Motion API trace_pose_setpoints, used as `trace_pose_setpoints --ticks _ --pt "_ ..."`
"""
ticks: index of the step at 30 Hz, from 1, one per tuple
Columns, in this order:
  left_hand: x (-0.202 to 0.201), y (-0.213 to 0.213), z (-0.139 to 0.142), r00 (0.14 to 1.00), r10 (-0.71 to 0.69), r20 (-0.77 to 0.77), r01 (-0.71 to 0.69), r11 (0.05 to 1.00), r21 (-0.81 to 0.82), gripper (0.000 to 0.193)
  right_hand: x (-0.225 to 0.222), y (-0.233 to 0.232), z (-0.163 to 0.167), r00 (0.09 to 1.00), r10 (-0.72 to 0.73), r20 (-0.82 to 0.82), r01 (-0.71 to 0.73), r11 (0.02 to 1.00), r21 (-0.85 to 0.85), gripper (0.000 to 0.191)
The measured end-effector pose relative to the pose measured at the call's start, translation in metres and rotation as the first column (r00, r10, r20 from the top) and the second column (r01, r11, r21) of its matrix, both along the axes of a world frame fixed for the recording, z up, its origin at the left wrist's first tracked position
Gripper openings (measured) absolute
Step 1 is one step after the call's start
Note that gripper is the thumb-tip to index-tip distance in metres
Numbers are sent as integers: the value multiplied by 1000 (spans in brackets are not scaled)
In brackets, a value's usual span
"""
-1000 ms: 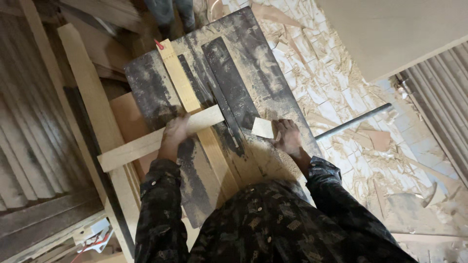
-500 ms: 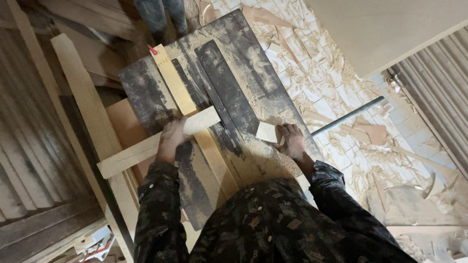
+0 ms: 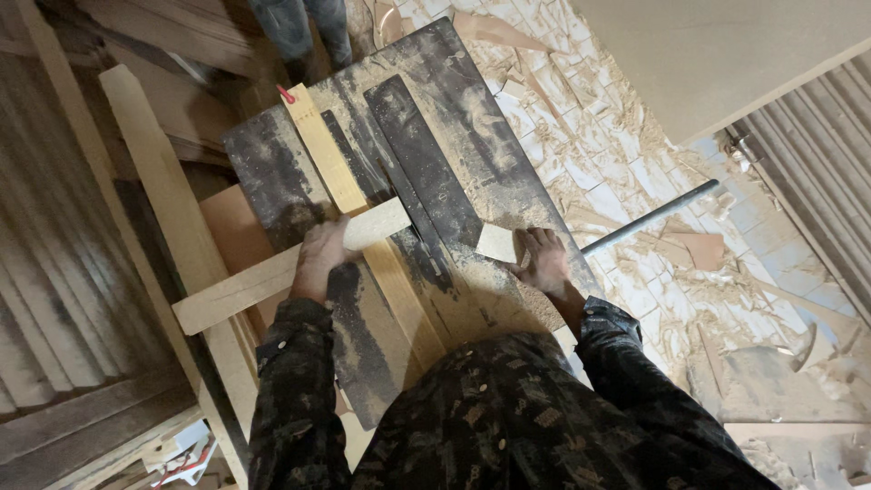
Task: The person carries a long wooden strip to a table saw station, aligns it against the fence and guide, and cuts it into shorter pieces. They move cut pieces aside, stack the cut strips, and handle additional boards and offcuts at the saw table.
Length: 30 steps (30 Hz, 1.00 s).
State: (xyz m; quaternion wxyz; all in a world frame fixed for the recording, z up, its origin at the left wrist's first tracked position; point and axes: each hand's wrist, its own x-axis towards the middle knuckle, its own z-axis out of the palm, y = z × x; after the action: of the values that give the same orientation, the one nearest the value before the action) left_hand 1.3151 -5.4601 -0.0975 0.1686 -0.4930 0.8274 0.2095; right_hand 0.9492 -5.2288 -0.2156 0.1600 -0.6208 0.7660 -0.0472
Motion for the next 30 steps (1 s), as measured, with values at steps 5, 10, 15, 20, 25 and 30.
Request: trace_pose_setpoints --ticks 5,10,15,20,25,30 --pt "5 4 -4 999 -24 -39 24 1000 6 80 -7 9 -12 1000 3 19 -1 997 -82 97" --pt "6 5 -12 997 22 -79 -22 1000 2 76 -14 19 -27 998 12 -54 -19 992 -123 96" --pt "3 5 -11 999 31 -40 -31 1000 7 77 -15 21 -30 999 27 -21 -30 988 -152 93" --pt "-1 6 -1 997 42 -70 -43 999 -1 84 -10 22 -23 1000 4 -10 -5 996 -89 96" --pt "-6 6 8 995 97 11 -98 995 31 81 -8 24 -16 1000 13 -29 -17 989 -148 95" --pt "-1 9 12 986 139 -88 -143 989 -41 81 -12 29 -18 1000 1 -10 -2 989 -148 89"
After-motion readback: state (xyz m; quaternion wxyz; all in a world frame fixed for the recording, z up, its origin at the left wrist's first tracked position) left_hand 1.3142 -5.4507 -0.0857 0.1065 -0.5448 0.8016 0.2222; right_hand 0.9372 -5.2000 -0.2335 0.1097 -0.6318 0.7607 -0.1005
